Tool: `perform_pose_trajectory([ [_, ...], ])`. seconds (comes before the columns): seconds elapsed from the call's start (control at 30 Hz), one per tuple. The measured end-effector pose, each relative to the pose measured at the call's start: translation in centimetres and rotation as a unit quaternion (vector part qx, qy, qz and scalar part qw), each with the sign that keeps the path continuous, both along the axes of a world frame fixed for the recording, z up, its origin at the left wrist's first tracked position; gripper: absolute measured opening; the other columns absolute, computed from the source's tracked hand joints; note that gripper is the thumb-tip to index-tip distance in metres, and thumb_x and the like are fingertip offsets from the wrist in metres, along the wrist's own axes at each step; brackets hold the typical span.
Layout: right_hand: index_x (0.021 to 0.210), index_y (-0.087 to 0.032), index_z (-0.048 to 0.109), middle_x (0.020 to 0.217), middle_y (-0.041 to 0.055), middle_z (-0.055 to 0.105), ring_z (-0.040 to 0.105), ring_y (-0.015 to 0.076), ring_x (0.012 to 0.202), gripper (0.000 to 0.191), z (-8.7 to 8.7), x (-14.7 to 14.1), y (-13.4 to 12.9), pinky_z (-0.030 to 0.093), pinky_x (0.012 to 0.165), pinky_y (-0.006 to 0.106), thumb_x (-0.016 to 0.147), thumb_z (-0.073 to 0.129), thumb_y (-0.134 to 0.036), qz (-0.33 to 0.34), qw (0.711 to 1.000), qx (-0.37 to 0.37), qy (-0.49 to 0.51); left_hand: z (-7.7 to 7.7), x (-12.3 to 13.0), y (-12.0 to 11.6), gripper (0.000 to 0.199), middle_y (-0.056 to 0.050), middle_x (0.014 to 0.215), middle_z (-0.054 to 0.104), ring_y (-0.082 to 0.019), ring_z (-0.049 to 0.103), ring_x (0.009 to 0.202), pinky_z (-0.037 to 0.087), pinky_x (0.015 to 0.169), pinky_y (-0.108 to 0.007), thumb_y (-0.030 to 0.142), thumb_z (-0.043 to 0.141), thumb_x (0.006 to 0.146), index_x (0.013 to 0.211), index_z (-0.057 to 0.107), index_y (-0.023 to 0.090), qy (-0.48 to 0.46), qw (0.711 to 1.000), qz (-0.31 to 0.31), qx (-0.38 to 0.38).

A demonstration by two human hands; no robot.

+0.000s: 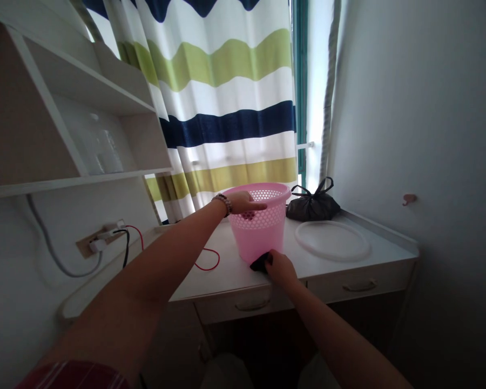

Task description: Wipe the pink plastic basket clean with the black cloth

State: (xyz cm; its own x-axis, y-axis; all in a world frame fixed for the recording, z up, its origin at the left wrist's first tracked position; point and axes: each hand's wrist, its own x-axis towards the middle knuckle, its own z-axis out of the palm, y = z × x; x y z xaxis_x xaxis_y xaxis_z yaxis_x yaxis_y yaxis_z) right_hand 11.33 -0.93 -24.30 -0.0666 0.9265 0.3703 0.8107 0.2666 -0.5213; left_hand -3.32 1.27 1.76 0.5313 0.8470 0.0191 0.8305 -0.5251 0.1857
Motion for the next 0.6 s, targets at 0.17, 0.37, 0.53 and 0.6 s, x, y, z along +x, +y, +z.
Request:
perform_pose_trajectory([
  [0.17,0.086,-0.019,0.053,0.078,0.0043,0.06,0.053,0.0155,0.072,0.011,0.7,0.4,0.9,0.029,0.059,0.024,0.076,0.052,-0.024,0.011,0.999,0.012,0.039,-0.3,0.5,0.3,0.068,-0.007,0.069,0.069,-0.014,0.059,0.057,0.04,0.067,-0.027,0.075,0.036,0.07,0.064,0.069,0.016,0.016,1.0,0.013,0.02],
  [0.37,0.084,-0.019,0.051,0.075,0.0041,0.059,0.053,0.0155,0.068,0.01,2.1,-0.5,0.5,0.029,0.057,0.024,0.076,0.052,-0.025,0.007,0.998,0.032,0.045,-0.3,0.2,0.5,0.065,-0.006,0.071,0.069,-0.015,0.059,0.058,0.04,0.065,-0.027,0.073,0.036,0.071,0.065,0.068,0.017,0.007,1.0,0.011,0.001],
  [0.53,0.08,-0.02,0.051,0.07,0.0033,0.057,0.05,0.0158,0.064,0.012,8.0,-1.1,0.2,0.029,0.057,0.026,0.079,0.048,-0.032,0.005,0.991,0.121,0.055,-0.4,0.0,0.8,0.064,-0.006,0.072,0.069,-0.016,0.058,0.06,0.039,0.065,-0.027,0.071,0.035,0.072,0.067,0.068,0.017,0.002,1.0,0.017,-0.004],
  [0.6,0.083,-0.02,0.052,0.072,0.0039,0.057,0.05,0.0163,0.066,0.015,11.1,-1.0,0.3,0.029,0.057,0.027,0.079,0.047,-0.033,0.0,0.983,0.169,0.069,-0.4,-0.1,0.9,0.063,-0.006,0.069,0.068,-0.016,0.057,0.059,0.039,0.063,-0.028,0.071,0.036,0.072,0.066,0.067,0.017,0.015,1.0,0.013,0.021],
])
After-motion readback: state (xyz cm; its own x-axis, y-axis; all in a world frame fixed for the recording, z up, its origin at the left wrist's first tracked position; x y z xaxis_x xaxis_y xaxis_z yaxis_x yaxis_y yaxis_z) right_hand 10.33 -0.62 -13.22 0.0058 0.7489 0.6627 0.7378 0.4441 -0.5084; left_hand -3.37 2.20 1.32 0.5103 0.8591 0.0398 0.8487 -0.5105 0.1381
